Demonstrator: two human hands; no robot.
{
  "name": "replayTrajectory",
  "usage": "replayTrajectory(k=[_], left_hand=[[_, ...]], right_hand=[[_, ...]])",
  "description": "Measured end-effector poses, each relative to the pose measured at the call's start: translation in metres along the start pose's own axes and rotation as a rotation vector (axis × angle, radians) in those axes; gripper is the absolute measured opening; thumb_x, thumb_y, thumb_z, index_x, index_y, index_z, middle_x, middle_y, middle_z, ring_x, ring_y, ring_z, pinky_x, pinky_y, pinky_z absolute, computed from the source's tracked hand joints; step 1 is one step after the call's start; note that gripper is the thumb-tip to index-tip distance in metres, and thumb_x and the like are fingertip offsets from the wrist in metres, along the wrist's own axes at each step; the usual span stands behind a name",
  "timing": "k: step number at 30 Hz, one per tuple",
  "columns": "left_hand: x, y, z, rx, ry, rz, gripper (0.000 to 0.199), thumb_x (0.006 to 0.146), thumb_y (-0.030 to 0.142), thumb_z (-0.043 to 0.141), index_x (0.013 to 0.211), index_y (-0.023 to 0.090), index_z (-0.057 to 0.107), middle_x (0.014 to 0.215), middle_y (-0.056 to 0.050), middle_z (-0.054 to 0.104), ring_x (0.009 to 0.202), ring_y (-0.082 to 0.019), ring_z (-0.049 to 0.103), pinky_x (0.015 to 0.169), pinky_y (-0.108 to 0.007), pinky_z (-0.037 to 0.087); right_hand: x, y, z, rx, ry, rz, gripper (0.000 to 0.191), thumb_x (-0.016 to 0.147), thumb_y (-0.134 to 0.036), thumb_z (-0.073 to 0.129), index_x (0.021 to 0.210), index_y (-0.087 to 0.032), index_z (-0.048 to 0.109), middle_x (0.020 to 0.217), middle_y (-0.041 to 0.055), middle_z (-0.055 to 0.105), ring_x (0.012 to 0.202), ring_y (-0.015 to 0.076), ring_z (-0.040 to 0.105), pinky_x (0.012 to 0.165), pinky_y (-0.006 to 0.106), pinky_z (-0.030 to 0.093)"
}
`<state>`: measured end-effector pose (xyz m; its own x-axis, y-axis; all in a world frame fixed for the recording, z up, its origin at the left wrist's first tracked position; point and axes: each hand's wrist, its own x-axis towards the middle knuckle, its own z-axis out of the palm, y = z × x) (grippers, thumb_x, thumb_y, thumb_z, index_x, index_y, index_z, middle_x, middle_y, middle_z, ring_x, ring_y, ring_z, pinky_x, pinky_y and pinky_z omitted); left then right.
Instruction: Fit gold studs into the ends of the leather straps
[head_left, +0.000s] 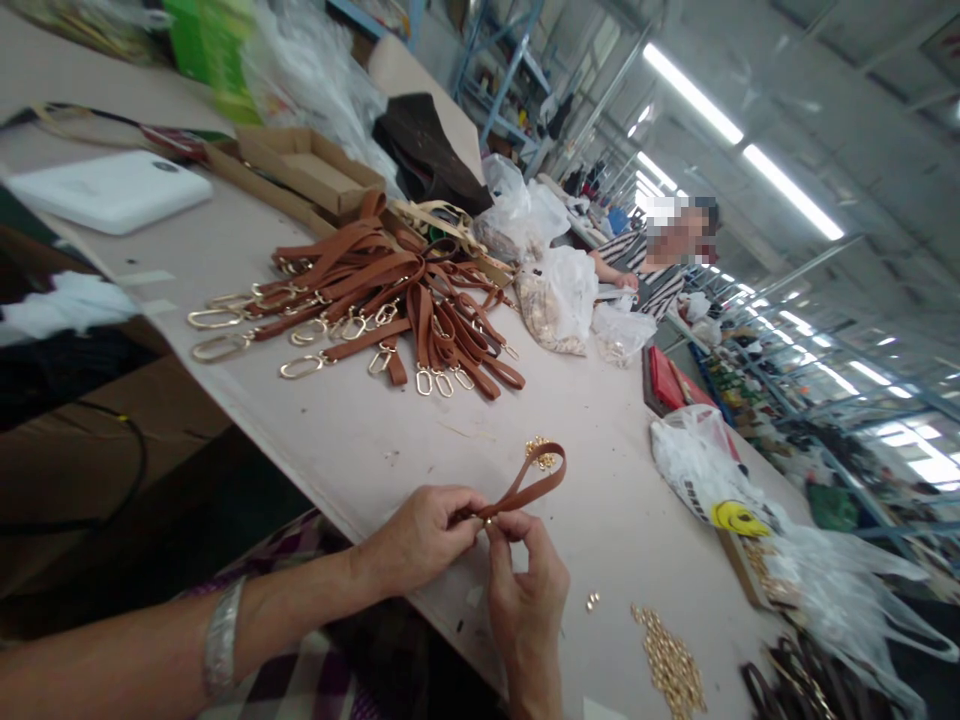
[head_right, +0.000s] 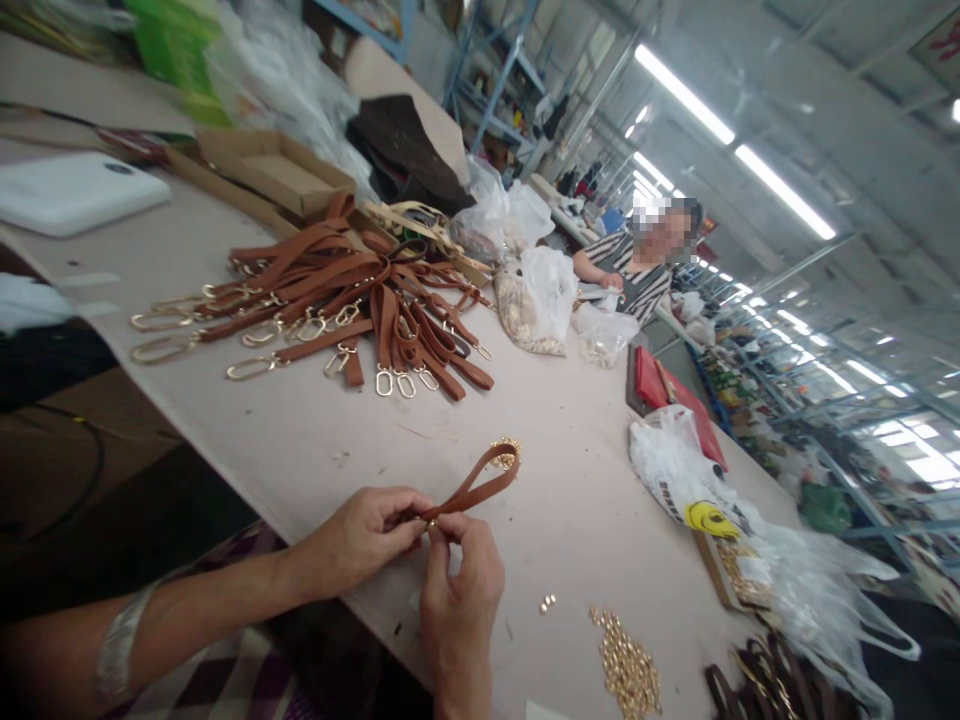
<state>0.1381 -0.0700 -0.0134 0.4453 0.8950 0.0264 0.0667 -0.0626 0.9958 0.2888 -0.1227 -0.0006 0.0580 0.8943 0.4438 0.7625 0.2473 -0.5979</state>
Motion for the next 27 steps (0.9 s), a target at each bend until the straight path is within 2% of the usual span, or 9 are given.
replayTrajectory(k=[7,19,22,27], left_hand=[[-0.001,0.0,0.001,0.095,-0.003,0.053,0.026,0.079,0.015,0.05,0.089,0.016,0.073,0.075,-0.001,0.069,0.07,-0.016,0.06,0.063,-0.022,0.042],[-0.005,-0.005,0.003,0.097,0.055,0.133,0.024,0.082,0.014,0.051,0.093,0.017,0.072,0.084,-0.001,0.072,0.077,-0.016,0.064,0.069,-0.021,0.045],[-0.007,-0.009,0.004,0.09,0.072,0.176,0.025,0.082,0.013,0.051,0.094,0.018,0.072,0.085,-0.001,0.072,0.079,-0.015,0.064,0.071,-0.021,0.045],[-0.008,-0.006,0.0,0.094,0.046,0.199,0.025,0.083,0.014,0.051,0.096,0.018,0.072,0.087,-0.002,0.071,0.081,-0.016,0.064,0.073,-0.021,0.045]], right_hand=[[-0.003,0.0,0.003,-0.027,0.058,-0.009,0.009,0.091,-0.023,0.055,0.092,-0.022,0.064,0.086,0.0015,0.069,0.082,0.0147,0.065,0.076,0.024,0.05],[-0.002,-0.015,0.003,0.061,0.053,0.183,0.011,0.089,-0.031,0.058,0.086,-0.021,0.063,0.078,-0.0001,0.069,0.073,0.0145,0.065,0.069,0.023,0.049],[-0.004,-0.017,0.007,0.129,0.069,0.27,0.013,0.088,-0.034,0.059,0.087,-0.02,0.062,0.08,0.0004,0.068,0.074,0.0147,0.064,0.071,0.025,0.05],[-0.007,-0.013,0.015,0.388,0.126,0.382,0.018,0.084,-0.036,0.064,0.092,-0.02,0.059,0.083,0.0003,0.065,0.078,0.0153,0.064,0.072,0.027,0.052]])
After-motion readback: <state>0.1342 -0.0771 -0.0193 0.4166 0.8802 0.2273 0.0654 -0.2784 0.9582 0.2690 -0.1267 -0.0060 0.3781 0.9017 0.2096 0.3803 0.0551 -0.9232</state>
